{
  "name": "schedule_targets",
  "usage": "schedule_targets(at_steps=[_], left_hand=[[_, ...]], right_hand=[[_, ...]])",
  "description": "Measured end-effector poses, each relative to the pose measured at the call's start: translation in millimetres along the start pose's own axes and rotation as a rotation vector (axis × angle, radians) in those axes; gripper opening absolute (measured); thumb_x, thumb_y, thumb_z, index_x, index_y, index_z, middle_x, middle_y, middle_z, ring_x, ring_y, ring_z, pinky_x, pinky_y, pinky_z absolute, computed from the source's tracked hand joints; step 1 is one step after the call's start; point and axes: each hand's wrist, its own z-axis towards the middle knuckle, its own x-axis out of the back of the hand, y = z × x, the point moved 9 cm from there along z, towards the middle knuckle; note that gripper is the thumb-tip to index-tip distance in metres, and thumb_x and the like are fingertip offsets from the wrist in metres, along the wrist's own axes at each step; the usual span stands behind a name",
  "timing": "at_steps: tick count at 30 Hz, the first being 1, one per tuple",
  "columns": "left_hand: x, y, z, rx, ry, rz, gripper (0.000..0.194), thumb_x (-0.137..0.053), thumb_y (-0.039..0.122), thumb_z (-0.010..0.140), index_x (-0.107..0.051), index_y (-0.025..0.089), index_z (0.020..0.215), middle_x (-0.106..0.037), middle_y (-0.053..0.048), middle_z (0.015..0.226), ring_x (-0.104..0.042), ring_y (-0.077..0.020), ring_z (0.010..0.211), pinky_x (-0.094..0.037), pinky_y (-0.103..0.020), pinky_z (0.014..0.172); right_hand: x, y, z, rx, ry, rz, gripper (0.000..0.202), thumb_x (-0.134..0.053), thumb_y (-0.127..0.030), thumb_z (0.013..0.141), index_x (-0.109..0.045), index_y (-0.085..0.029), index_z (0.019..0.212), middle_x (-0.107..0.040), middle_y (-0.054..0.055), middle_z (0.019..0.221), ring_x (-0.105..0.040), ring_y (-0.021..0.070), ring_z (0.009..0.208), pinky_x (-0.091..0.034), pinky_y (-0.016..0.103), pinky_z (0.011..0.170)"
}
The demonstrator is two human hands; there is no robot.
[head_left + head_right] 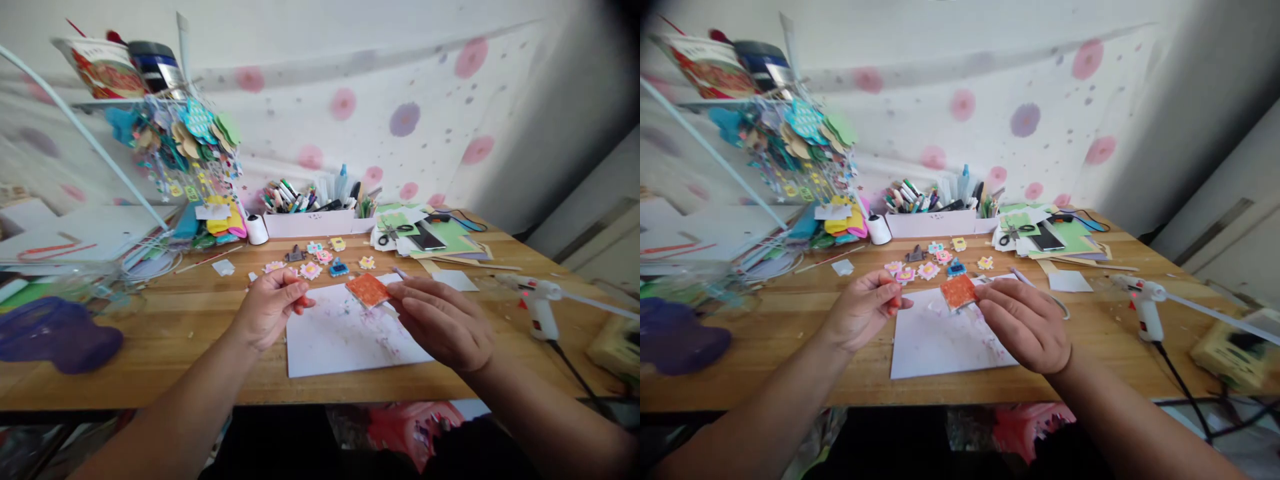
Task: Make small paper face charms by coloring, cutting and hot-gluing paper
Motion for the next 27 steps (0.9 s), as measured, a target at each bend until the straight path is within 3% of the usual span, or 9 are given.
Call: schedule_targets(at_steps=[3, 5, 8, 12, 16, 19, 21, 23, 27], left_hand=[[-5.9, -6.3, -5.6, -0.007, -0.017, 0.001, 0.041, -0.079, 0.037, 0.067, -0.047, 0.017, 0.052, -0.043, 0.010, 0.037, -0.037, -0.0038, 0.037, -0.055, -0.028, 0.064], [-11.0, -13.3, -9.9, 0.009, -0.050, -0.038, 0.042, -0.069, 0.048, 0.076, -0.051, 0.017, 0.054, -0.041, 0.009, 0.037, -0.036, -0.0050, 0.038, -0.055, -0.030, 0.064], [-15.1, -19.7, -16.2, -0.007, -0.066, -0.037, 0.033, -0.067, 0.048, 0.078, -0.063, 0.016, 0.071, -0.054, 0.004, 0.051, -0.048, -0.0078, 0.048, -0.054, -0.028, 0.063], [-14.6, -24.5, -21.5, 0.003, -0.034, -0.176, 0.029, -0.065, 0.043, 0.082, -0.067, 0.015, 0.089, -0.071, -0.007, 0.083, -0.065, -0.0177, 0.080, -0.054, -0.029, 0.075], [-16.8, -35.3, -24.1, 0.195, -0.059, -0.390, 0.055, -0.032, 0.050, 0.096, -0.069, 0.010, 0.098, -0.072, -0.016, 0.103, -0.068, -0.0233, 0.096, -0.053, -0.035, 0.085], [-12.9, -31.2, -24.9, 0.203, -0.083, -0.460, 0.069, -0.020, 0.057, 0.095, -0.069, 0.009, 0.104, -0.071, -0.016, 0.109, -0.065, -0.0250, 0.105, -0.051, -0.035, 0.089], [-8.9, -31.1, -25.9, 0.197, -0.094, -0.468, 0.069, -0.023, 0.060, 0.094, -0.068, 0.009, 0.106, -0.070, -0.015, 0.112, -0.064, -0.0262, 0.107, -0.050, -0.036, 0.090], [-4.0, -34.2, -27.0, 0.183, -0.093, -0.427, 0.055, -0.042, 0.058, 0.090, -0.068, 0.012, 0.104, -0.071, -0.014, 0.110, -0.067, -0.0245, 0.099, -0.051, -0.035, 0.086], [17.5, -34.0, -26.3, 0.010, 0.038, -0.140, 0.022, -0.077, 0.033, 0.071, -0.063, 0.016, 0.073, -0.072, -0.002, 0.077, -0.063, -0.0128, 0.065, -0.050, -0.025, 0.066]], right_hand=[[2.7, -3.8, 3.1, 0.022, -0.014, -0.024, 0.044, -0.068, -0.005, 0.075, -0.059, -0.028, 0.112, -0.071, 0.005, 0.113, -0.068, 0.0228, 0.100, -0.061, 0.040, 0.081], [0.8, -7.3, 4.6, 0.037, -0.029, -0.032, 0.040, -0.067, -0.005, 0.076, -0.059, -0.027, 0.109, -0.071, 0.005, 0.113, -0.068, 0.0223, 0.100, -0.061, 0.039, 0.081], [-3.4, -11.7, 4.6, 0.059, -0.038, -0.038, 0.038, -0.066, -0.005, 0.076, -0.059, -0.024, 0.108, -0.071, 0.008, 0.111, -0.067, 0.0226, 0.101, -0.060, 0.038, 0.082], [-10.0, -6.7, 2.3, -0.002, -0.021, -0.017, 0.042, -0.066, -0.005, 0.076, -0.058, -0.024, 0.112, -0.073, 0.006, 0.108, -0.068, 0.0221, 0.098, -0.060, 0.039, 0.081], [-17.8, 4.5, -0.8, -0.128, 0.019, 0.025, 0.054, -0.068, -0.002, 0.073, -0.054, -0.026, 0.120, -0.074, 0.005, 0.100, -0.070, 0.0218, 0.090, -0.061, 0.037, 0.074], [-25.8, 18.6, -8.5, -0.300, 0.049, 0.049, 0.049, -0.067, -0.003, 0.074, -0.058, -0.028, 0.115, -0.074, 0.003, 0.094, -0.071, 0.0202, 0.082, -0.060, 0.036, 0.071], [-31.2, 29.6, -17.9, -0.447, 0.086, 0.061, 0.037, -0.068, -0.007, 0.074, -0.062, -0.027, 0.106, -0.074, 0.003, 0.089, -0.070, 0.0197, 0.078, -0.059, 0.036, 0.071], [-35.8, 39.7, -29.2, -0.606, 0.158, 0.107, 0.027, -0.071, -0.013, 0.074, -0.064, -0.026, 0.097, -0.072, 0.002, 0.084, -0.070, 0.0198, 0.075, -0.059, 0.037, 0.072], [-62.8, 53.1, -49.8, -0.972, 0.244, 0.441, 0.025, -0.074, -0.024, 0.073, -0.058, -0.023, 0.092, -0.071, 0.002, 0.077, -0.070, 0.0185, 0.071, -0.059, 0.034, 0.067]])
